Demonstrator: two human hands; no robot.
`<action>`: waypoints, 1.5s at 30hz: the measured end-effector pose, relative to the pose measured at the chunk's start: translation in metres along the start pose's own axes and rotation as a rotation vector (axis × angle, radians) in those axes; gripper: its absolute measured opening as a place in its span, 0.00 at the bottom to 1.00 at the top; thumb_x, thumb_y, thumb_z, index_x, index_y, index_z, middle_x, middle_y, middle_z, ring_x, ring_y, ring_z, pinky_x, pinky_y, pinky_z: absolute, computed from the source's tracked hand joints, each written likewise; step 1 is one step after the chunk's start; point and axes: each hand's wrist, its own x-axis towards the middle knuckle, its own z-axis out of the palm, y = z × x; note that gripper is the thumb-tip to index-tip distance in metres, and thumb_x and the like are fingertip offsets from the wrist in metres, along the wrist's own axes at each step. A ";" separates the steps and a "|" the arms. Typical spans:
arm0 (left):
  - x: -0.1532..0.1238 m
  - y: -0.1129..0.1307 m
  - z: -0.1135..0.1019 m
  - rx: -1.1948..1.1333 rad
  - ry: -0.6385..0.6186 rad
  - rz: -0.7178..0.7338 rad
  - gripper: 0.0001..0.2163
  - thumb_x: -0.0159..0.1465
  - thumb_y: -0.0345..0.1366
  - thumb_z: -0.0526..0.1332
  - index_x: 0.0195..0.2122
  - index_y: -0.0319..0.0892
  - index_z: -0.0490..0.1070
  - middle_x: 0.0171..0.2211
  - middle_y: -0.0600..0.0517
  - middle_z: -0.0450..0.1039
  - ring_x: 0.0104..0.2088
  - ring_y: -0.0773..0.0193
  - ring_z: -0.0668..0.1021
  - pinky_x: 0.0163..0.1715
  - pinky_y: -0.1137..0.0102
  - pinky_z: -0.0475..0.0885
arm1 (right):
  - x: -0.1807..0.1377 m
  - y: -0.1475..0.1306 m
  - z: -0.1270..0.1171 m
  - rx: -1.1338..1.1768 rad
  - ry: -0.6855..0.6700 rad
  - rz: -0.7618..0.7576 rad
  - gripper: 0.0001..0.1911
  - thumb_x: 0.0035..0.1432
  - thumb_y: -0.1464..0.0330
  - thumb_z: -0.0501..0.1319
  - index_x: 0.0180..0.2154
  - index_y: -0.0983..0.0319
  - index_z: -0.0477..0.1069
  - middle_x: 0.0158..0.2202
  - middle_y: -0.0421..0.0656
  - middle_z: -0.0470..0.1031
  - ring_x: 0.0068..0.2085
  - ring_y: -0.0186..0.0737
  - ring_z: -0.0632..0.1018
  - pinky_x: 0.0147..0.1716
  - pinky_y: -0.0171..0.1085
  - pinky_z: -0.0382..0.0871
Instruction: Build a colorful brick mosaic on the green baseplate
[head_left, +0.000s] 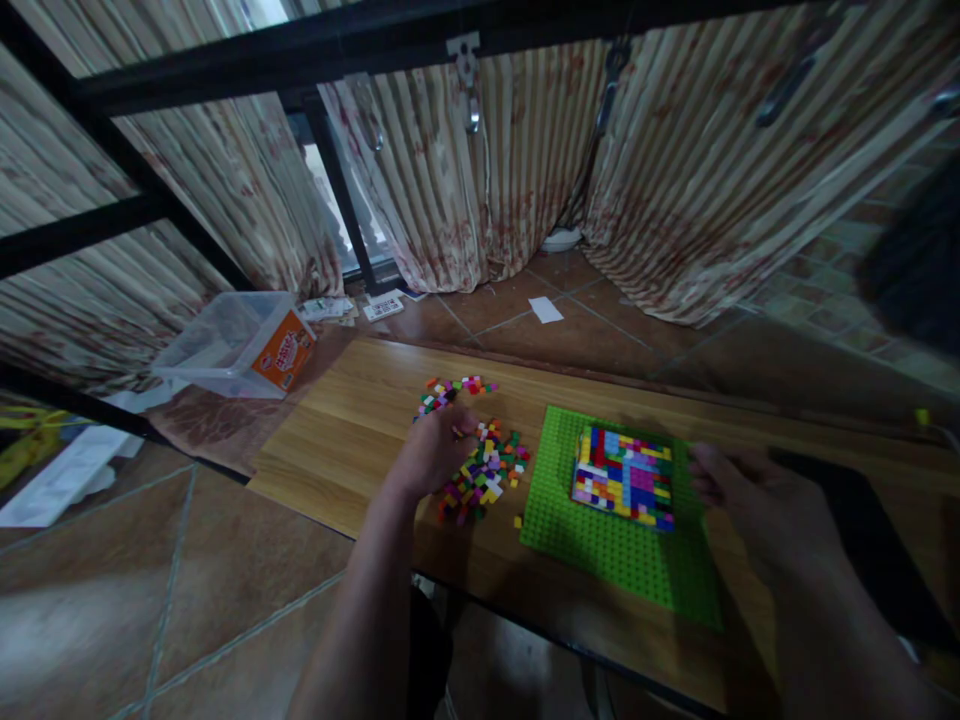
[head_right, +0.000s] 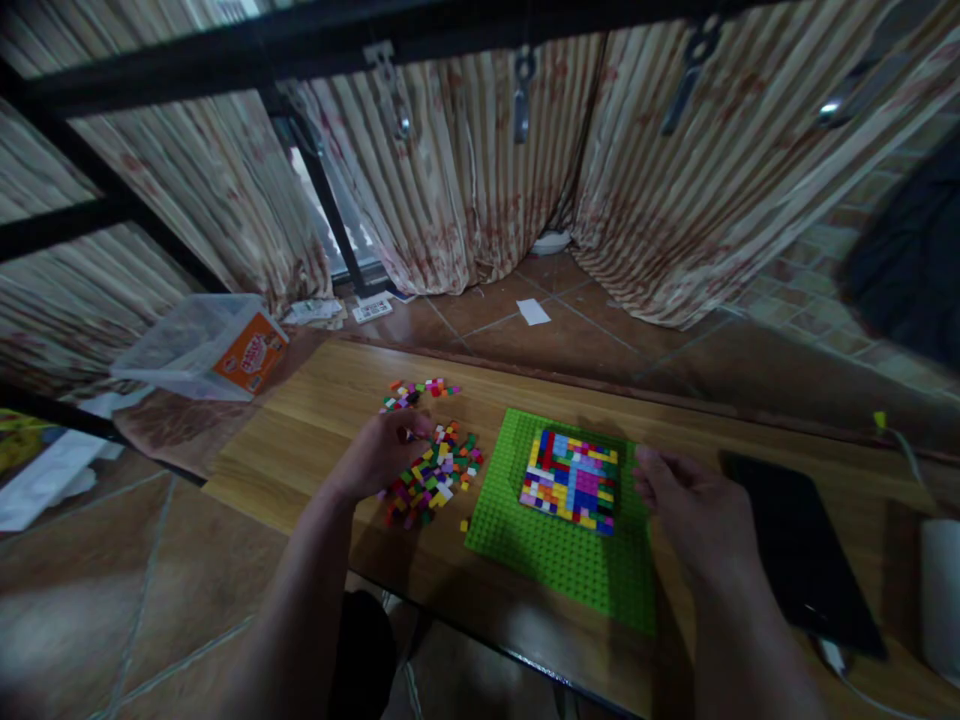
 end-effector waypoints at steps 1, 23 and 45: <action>-0.001 -0.003 -0.003 0.016 -0.029 0.018 0.07 0.54 0.28 0.62 0.34 0.40 0.75 0.32 0.52 0.78 0.33 0.63 0.77 0.35 0.71 0.71 | -0.001 -0.001 0.001 0.014 0.000 0.001 0.15 0.46 0.53 0.68 0.28 0.58 0.76 0.24 0.41 0.77 0.26 0.37 0.76 0.25 0.35 0.74; -0.010 0.048 0.041 -0.283 0.091 0.233 0.06 0.61 0.30 0.61 0.39 0.42 0.74 0.37 0.51 0.77 0.36 0.64 0.79 0.40 0.70 0.73 | -0.042 -0.045 0.030 0.231 0.034 -0.253 0.13 0.51 0.57 0.67 0.33 0.60 0.78 0.28 0.40 0.78 0.29 0.36 0.77 0.30 0.34 0.72; -0.022 0.081 0.087 -0.390 0.091 0.139 0.11 0.63 0.30 0.60 0.47 0.42 0.71 0.43 0.48 0.76 0.37 0.64 0.79 0.38 0.69 0.74 | -0.027 -0.031 0.002 -0.055 -0.032 -0.400 0.10 0.55 0.60 0.64 0.34 0.59 0.78 0.34 0.42 0.81 0.36 0.41 0.79 0.37 0.38 0.71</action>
